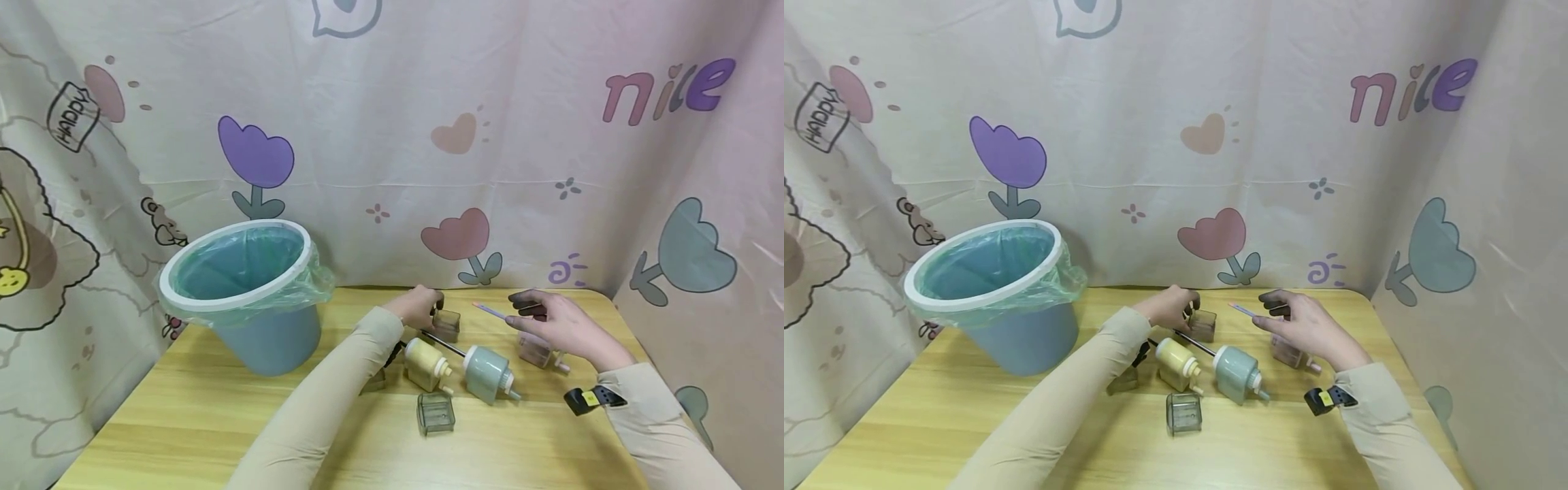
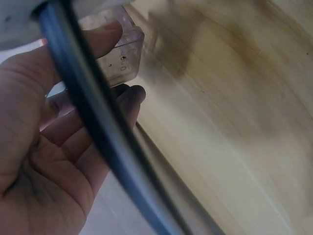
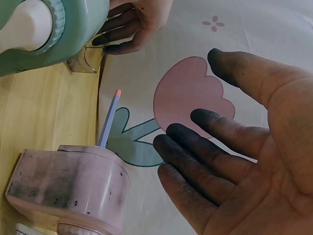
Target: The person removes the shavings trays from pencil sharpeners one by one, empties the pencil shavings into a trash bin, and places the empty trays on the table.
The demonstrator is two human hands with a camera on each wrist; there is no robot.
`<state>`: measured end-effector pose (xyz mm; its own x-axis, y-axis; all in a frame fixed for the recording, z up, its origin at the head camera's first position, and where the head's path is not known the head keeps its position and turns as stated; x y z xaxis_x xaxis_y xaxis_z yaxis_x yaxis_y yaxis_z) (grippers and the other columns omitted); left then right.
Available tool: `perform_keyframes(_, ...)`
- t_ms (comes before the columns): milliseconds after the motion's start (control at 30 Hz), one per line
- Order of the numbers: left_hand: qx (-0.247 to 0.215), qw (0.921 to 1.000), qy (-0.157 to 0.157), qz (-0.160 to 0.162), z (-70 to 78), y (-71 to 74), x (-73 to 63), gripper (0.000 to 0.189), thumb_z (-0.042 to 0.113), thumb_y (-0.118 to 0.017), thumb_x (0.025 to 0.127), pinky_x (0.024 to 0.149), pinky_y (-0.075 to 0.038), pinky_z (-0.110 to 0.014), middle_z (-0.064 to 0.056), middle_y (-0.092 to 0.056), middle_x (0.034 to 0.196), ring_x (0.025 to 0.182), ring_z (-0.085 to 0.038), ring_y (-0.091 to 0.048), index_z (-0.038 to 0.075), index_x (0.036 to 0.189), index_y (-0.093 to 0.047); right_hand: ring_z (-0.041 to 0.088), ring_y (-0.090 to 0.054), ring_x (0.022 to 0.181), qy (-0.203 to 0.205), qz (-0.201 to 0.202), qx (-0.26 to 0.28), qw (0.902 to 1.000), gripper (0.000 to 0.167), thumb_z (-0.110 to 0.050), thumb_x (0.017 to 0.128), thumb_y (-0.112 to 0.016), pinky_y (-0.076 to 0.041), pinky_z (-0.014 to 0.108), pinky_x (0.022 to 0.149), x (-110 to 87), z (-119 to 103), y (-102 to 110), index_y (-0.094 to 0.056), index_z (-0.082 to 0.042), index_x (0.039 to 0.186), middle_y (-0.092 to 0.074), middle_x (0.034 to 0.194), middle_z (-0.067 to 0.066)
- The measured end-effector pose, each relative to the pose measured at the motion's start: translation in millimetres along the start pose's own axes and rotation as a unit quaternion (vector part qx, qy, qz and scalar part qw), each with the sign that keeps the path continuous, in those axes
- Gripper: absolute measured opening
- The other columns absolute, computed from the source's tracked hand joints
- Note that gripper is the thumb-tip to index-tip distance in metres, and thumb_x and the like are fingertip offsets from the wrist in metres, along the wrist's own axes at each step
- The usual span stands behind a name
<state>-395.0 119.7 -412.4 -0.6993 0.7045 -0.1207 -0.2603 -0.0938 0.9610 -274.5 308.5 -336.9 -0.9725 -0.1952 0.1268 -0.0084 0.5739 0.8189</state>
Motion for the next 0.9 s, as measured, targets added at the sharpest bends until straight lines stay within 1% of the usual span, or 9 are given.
perform_keyframes(67,0.002,1.0000,0.006,-0.004,-1.9,-2.8,-0.3,0.043,0.016,-0.091,0.087,0.083,-0.059,-0.030,-0.009,-0.075,0.113,0.095,-0.017,-0.066,0.007,0.124,-0.070,0.034,-0.076,0.110,0.002,-0.001,0.002,1.0000,0.056,-0.039,0.101,-0.072,-0.063,0.055,0.096,0.9,0,-1,-0.065,0.000,0.141,-0.077,0.125,0.020)
perform_keyframes(167,0.001,0.9998,0.019,-0.006,-6.7,-4.8,-3.2,0.046,0.017,-0.091,0.087,0.087,-0.060,-0.030,-0.007,-0.074,0.115,0.099,-0.017,-0.066,0.009,0.127,-0.069,0.033,-0.076,0.109,0.008,-0.005,0.006,0.9999,0.056,-0.038,0.101,-0.072,-0.063,0.055,0.096,3.9,-2,-5,-0.065,0.001,0.141,-0.077,0.124,0.020)
perform_keyframes(300,0.000,0.9998,0.020,-0.008,-11.1,-4.5,-8.8,0.050,0.019,-0.089,0.089,0.092,-0.060,-0.032,-0.008,-0.074,0.116,0.103,-0.020,-0.066,0.009,0.133,-0.068,0.032,-0.076,0.109,0.014,-0.013,0.013,0.9997,0.055,-0.037,0.101,-0.073,-0.063,0.054,0.095,6.9,-3,-10,-0.066,0.001,0.140,-0.077,0.124,0.020)
perform_keyframes(400,-0.006,0.9999,0.016,-0.001,-15.2,0.3,-15.1,0.054,0.024,-0.088,0.090,0.097,-0.061,-0.034,-0.010,-0.075,0.121,0.110,-0.023,-0.070,0.007,0.137,-0.067,0.032,-0.076,0.110,0.017,-0.019,0.018,0.9995,0.055,-0.037,0.101,-0.073,-0.063,0.053,0.095,9.5,-4,-13,-0.065,0.001,0.141,-0.077,0.125,0.020)
perform_keyframes(500,-0.027,0.9992,0.023,0.018,-21.7,10.2,-25.3,0.058,0.029,-0.085,0.093,0.105,-0.061,-0.039,-0.015,-0.074,0.131,0.119,-0.028,-0.071,0.005,0.141,-0.064,0.033,-0.076,0.111,0.020,-0.020,0.022,0.9994,0.056,-0.037,0.101,-0.073,-0.063,0.053,0.096,11.0,-4,-14,-0.065,0.000,0.141,-0.076,0.128,0.021)
perform_keyframes(600,-0.045,0.9975,0.033,0.044,-26.1,21.4,-38.6,0.060,0.034,-0.080,0.098,0.111,-0.058,-0.045,-0.017,-0.070,0.141,0.127,-0.032,-0.069,0.005,0.147,-0.060,0.035,-0.075,0.114,0.017,-0.014,0.019,0.9996,0.057,-0.039,0.101,-0.072,-0.062,0.055,0.098,7.9,-2,-11,-0.064,-0.001,0.143,-0.074,0.131,0.022)
perform_keyframes(700,-0.046,0.9951,0.032,0.081,-26.2,33.5,-55.7,0.064,0.037,-0.075,0.102,0.117,-0.054,-0.048,-0.018,-0.066,0.148,0.134,-0.035,-0.065,0.004,0.152,-0.055,0.040,-0.072,0.118,0.019,-0.003,0.006,0.9998,0.060,-0.040,0.101,-0.072,-0.060,0.061,0.099,1.7,0,-7,-0.062,-0.001,0.145,-0.071,0.136,0.024)
perform_keyframes(833,-0.048,0.9894,0.036,0.132,-23.8,49.0,-87.0,0.073,0.040,-0.072,0.104,0.123,-0.049,-0.050,-0.019,-0.056,0.159,0.144,-0.038,-0.058,0.006,0.161,-0.044,0.050,-0.065,0.128,0.030,0.013,-0.012,0.9994,0.063,-0.042,0.102,-0.071,-0.055,0.070,0.100,-8.1,-1,-2,-0.059,-0.002,0.149,-0.065,0.146,0.027)
perform_keyframes(900,-0.044,0.9856,0.048,0.156,-23.7,54.9,-104.5,0.076,0.042,-0.071,0.104,0.124,-0.047,-0.052,-0.020,-0.051,0.163,0.148,-0.040,-0.054,0.007,0.164,-0.040,0.054,-0.061,0.132,0.030,0.020,-0.020,0.9991,0.066,-0.042,0.103,-0.071,-0.052,0.074,0.102,-13.8,-1,0,-0.056,-0.002,0.152,-0.061,0.150,0.028)
Point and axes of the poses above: each hand's wrist, its own x-axis towards the middle knuckle, its own y-axis out of the back of the hand, z = x × y, the point moved 9 cm from there along x, towards the middle knuckle
